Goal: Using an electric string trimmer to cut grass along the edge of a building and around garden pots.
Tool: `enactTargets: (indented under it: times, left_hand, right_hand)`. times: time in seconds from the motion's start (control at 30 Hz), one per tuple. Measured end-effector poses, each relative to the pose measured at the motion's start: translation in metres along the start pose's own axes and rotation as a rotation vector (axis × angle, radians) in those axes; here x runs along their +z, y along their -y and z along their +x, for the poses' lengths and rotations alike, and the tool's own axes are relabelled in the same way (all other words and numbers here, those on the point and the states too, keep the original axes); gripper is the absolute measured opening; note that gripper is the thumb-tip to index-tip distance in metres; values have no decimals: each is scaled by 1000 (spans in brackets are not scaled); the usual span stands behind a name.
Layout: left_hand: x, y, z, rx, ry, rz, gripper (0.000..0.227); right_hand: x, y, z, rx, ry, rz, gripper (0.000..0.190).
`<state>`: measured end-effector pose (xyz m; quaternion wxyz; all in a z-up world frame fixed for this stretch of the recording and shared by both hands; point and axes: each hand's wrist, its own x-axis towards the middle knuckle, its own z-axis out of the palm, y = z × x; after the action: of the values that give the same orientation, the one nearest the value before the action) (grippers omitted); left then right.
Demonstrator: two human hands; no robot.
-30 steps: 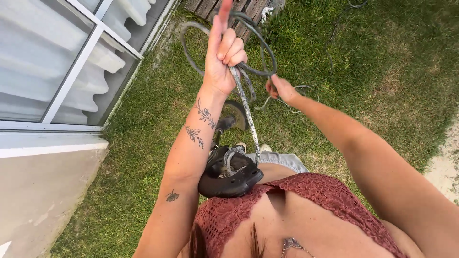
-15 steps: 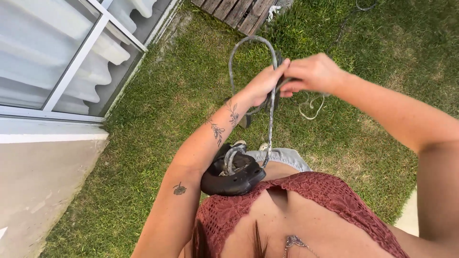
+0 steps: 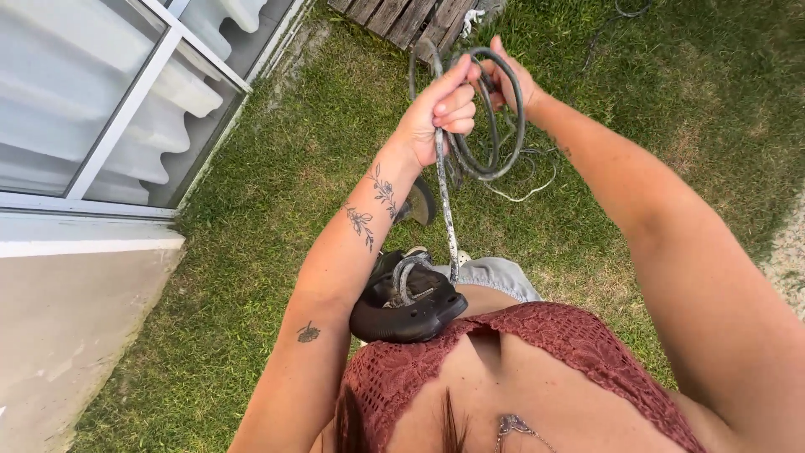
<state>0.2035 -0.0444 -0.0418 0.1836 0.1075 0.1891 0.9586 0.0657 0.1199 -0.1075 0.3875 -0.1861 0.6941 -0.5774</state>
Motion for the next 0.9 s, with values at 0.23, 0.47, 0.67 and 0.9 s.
enactTargets:
  times: [0.23, 0.47, 0.67, 0.9]
  left_hand:
    - [9, -33, -13, 297, 126, -161, 29]
    - [-4, -44, -17, 551, 31, -338, 34]
    - [-6, -41, -18, 497, -256, -85, 43]
    - [42, -5, -3, -250, -534, 948, 14]
  right_hand:
    - [-19, -113, -75, 201, -162, -454, 76]
    - [-46, -211, -155, 430, -55, -478, 87]
    - [-19, -205, -230, 669, 269, -1012, 75]
    - [-1, -74, -190, -585, 218, -1251, 35]
